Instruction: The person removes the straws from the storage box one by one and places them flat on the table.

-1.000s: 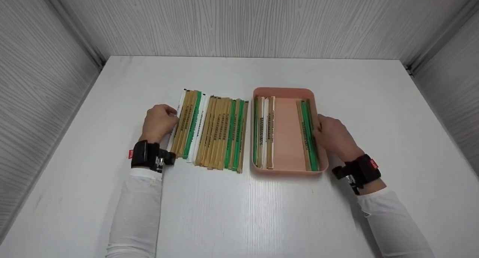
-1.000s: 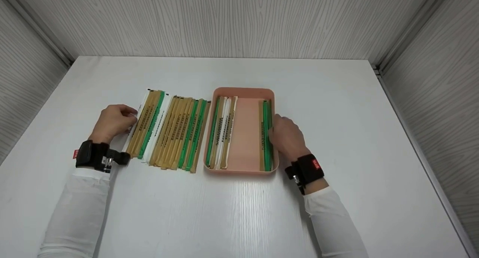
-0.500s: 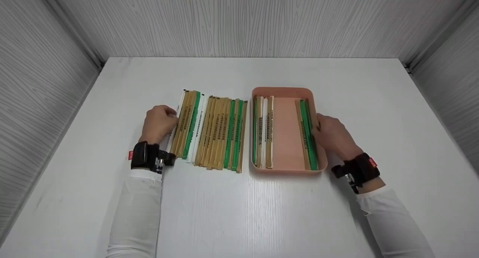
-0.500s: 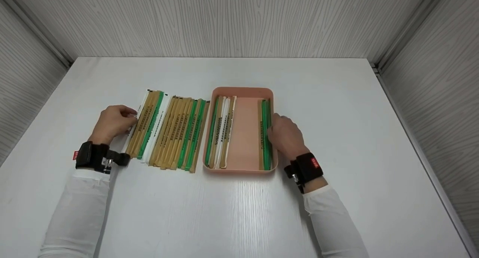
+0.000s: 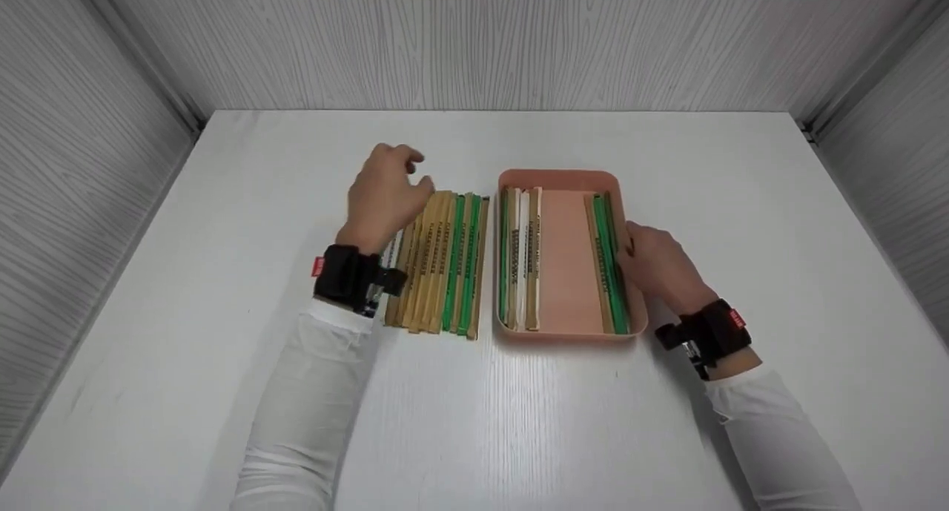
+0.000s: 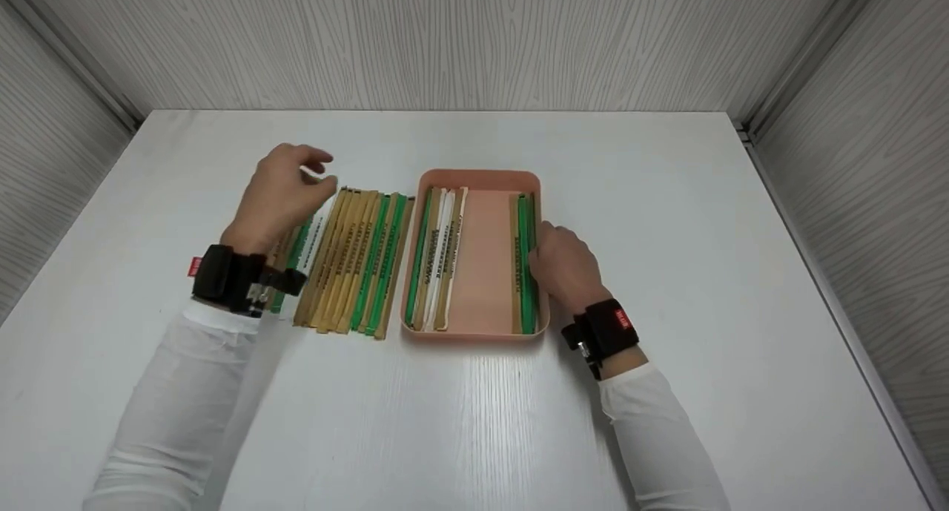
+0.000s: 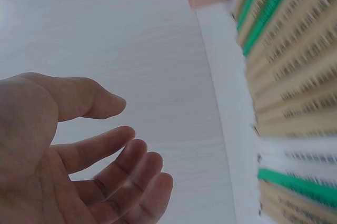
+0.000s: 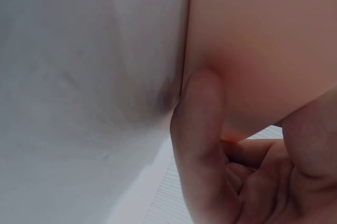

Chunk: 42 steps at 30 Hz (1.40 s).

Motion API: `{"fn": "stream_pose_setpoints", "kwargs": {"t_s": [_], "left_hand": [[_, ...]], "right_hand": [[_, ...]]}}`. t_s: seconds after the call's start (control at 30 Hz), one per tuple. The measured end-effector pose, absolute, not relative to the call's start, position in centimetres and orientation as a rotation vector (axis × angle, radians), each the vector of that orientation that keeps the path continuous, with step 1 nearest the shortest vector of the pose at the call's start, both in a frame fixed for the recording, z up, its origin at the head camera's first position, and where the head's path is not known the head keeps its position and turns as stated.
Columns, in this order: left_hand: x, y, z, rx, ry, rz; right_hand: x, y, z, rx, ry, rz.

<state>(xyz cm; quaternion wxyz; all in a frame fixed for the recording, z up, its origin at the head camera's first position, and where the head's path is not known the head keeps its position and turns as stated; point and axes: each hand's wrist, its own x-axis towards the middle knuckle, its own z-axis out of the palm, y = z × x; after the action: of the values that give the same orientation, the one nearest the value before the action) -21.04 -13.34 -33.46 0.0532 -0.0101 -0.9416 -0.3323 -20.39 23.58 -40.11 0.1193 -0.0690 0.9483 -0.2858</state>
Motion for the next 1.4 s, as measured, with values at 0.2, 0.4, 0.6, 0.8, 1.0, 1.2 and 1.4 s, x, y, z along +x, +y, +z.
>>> {"fn": "stream_pose_setpoints", "kwargs": {"t_s": [0.2, 0.4, 0.6, 0.8, 1.0, 1.2, 1.4], "left_hand": [[-22.6, -6.1, -32.5, -0.233, -2.95, -0.944], [-23.2, 0.5, -34.3, -0.45, -3.059, -0.781], [-23.1, 5.5, -37.1, -0.584, -3.141, -0.723], [-23.1, 7.8, -39.1, -0.526, -3.274, -0.627], [-22.8, 8.3, -39.3, -0.486, -3.295, -0.534], [-22.7, 8.6, -39.4, -0.423, -3.317, -0.582], [-22.3, 8.3, -39.0, -0.454, -3.306, -0.566]], "right_hand": [[-20.3, 23.4, -40.5, -0.234, 2.779, -0.832], [-20.3, 23.3, -40.3, -0.241, 2.77, -0.831], [-20.3, 23.3, -40.3, -0.252, 2.783, -0.811], [-20.3, 23.2, -40.3, -0.283, 2.797, -0.787], [-20.3, 23.4, -40.3, -0.266, 2.795, -0.78], [-20.3, 23.5, -40.5, -0.293, 2.828, -0.75], [-20.4, 23.5, -40.4, -0.3, 2.825, -0.753]]}}
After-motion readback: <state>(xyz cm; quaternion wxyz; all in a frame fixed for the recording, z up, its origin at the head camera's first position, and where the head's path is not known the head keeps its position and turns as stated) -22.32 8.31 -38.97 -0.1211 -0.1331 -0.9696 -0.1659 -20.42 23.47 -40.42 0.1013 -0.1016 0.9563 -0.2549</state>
